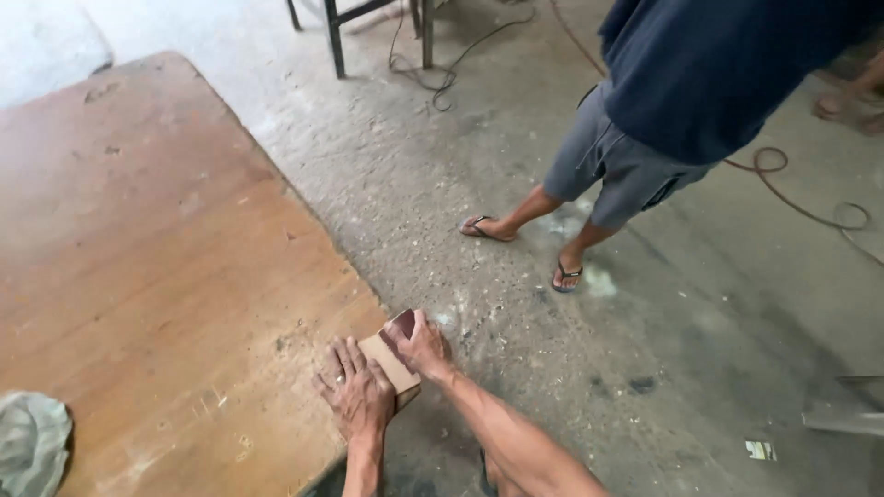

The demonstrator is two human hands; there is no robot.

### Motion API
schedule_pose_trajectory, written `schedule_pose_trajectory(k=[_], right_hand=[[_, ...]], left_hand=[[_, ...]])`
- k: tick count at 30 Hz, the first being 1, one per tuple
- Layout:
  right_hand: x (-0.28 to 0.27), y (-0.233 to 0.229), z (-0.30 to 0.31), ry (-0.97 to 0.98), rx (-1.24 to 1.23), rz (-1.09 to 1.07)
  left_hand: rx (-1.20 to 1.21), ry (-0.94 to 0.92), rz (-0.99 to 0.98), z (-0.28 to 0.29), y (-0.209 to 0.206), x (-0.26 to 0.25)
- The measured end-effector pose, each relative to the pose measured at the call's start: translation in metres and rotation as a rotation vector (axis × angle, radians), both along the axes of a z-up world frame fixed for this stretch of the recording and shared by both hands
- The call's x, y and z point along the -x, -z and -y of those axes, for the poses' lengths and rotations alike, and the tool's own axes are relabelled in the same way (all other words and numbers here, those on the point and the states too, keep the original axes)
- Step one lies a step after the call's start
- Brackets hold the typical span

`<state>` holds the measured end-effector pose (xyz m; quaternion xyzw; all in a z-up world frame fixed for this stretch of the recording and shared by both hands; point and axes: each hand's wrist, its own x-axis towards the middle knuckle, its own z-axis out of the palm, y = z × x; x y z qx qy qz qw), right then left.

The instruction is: Manual sanding of a small rectangular wooden piece using sandpaper to smooth its surfaces and edges.

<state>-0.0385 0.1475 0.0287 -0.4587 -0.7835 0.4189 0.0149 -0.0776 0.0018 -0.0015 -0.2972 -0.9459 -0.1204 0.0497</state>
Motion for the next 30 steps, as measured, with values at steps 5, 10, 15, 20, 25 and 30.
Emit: schedule_pose_trajectory(k=[5,10,15,20,25,30], right_hand=[[0.0,-0.018,0.002,-0.059,0.015,0.07],[-0.001,0.002,0.006,-0.078,-0.056,0.008],[-0.001,-0.005,0.01,0.0,-0.049,0.002],[0.01,0.013,0.005,0.007,-0.06,-0.139],[0.001,0.012,0.008,-0.024,-0.093,-0.078],[0.007,0.042,-0.001,-0.012,-0.104,0.035]], left_hand=[[0.004,-0.032,0.147,-0.002,-0.02,-0.001],[0.04,-0.096,0.143,-0.001,-0.026,-0.005],[-0.039,-0.084,0.017,-0.001,-0.013,-0.007],[-0.024,-0.11,-0.03,-0.006,-0.015,-0.001],[-0.018,-0.098,-0.001,-0.001,-0.01,-0.006],[-0.101,-0.116,-0.074,-0.008,0.0,-0.005]])
